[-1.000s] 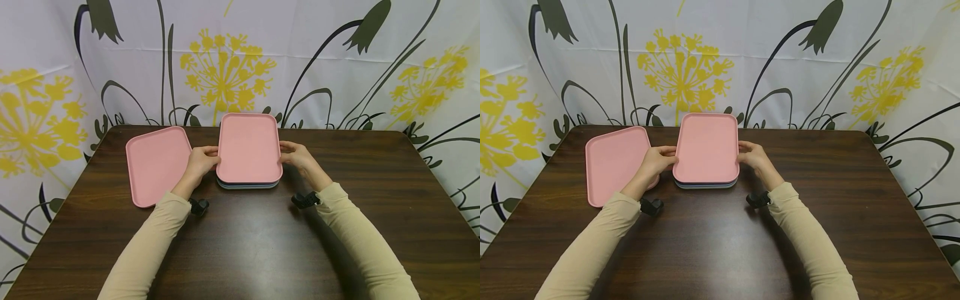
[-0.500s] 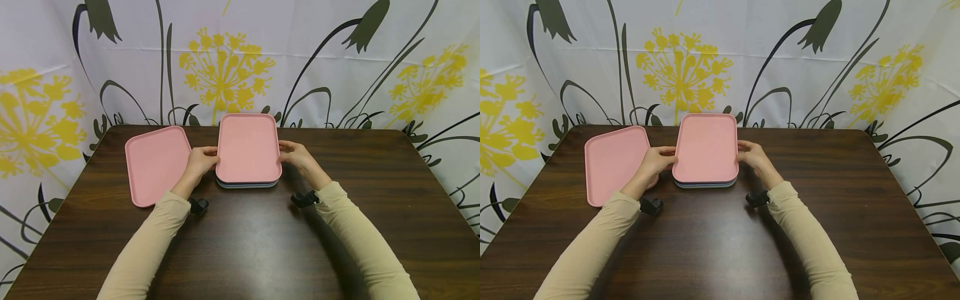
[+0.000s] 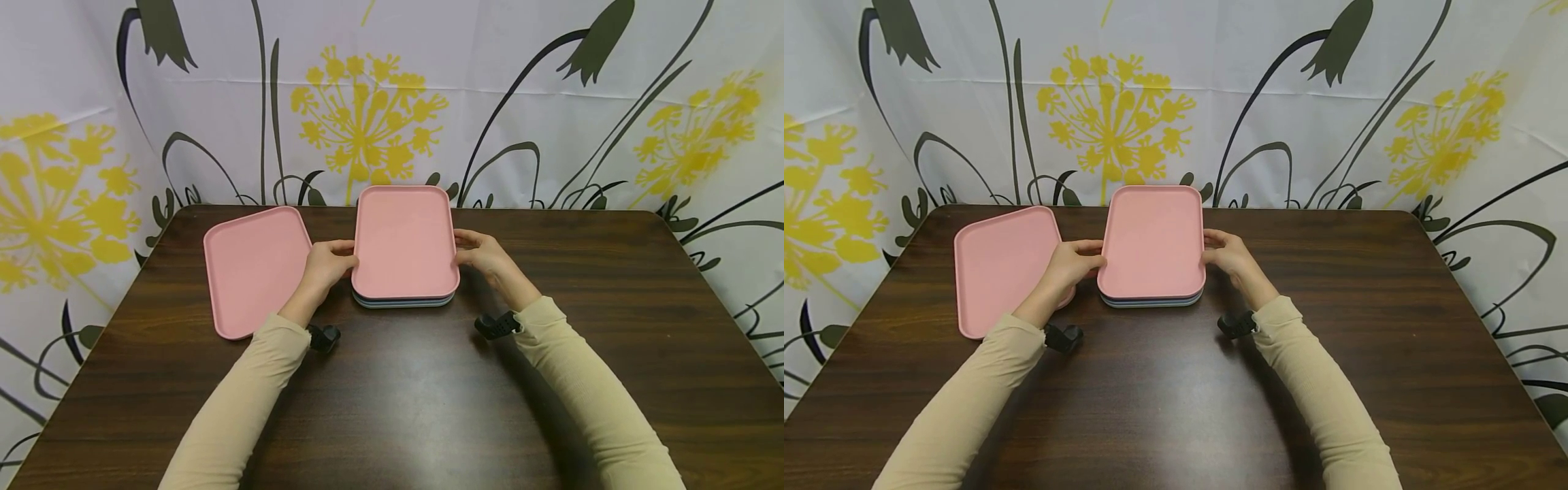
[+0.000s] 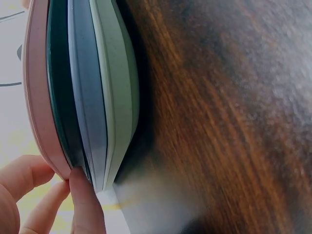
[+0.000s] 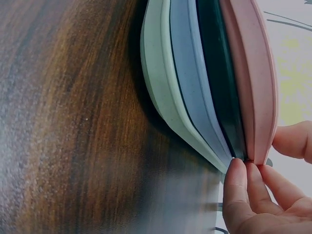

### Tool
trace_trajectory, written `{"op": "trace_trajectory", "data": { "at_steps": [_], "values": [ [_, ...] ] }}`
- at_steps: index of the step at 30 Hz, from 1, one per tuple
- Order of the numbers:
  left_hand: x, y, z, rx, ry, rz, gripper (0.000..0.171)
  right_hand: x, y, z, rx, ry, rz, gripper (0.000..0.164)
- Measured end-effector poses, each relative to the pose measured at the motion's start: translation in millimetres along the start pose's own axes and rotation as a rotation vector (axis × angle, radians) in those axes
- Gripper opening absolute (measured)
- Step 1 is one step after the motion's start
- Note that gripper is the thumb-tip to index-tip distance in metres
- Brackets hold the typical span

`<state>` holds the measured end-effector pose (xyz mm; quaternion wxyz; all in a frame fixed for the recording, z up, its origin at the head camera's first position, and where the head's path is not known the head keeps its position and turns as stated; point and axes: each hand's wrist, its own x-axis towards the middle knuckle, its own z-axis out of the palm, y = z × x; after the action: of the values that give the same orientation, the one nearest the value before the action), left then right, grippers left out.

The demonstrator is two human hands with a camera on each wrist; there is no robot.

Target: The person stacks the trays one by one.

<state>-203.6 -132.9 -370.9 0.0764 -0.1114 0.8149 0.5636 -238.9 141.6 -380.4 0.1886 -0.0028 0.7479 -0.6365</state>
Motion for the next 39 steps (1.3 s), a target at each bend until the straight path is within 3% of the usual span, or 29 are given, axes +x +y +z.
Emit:
{"op": "trace_trajectory", "data": {
  "at_steps": [27,39],
  "values": [
    [-2.8,2.8,0.0,-0.026,-0.035,-0.016,0.048,1.8,-0.3,3.1,-0.020,0.003,0.027,0.070],
    [-2.5,1.8,-0.7,-0.033,-0.047,-0.009,0.053,4.2,3.6,1.9,-0.007,-0.003,-0.008,0.073]
  ]
}}
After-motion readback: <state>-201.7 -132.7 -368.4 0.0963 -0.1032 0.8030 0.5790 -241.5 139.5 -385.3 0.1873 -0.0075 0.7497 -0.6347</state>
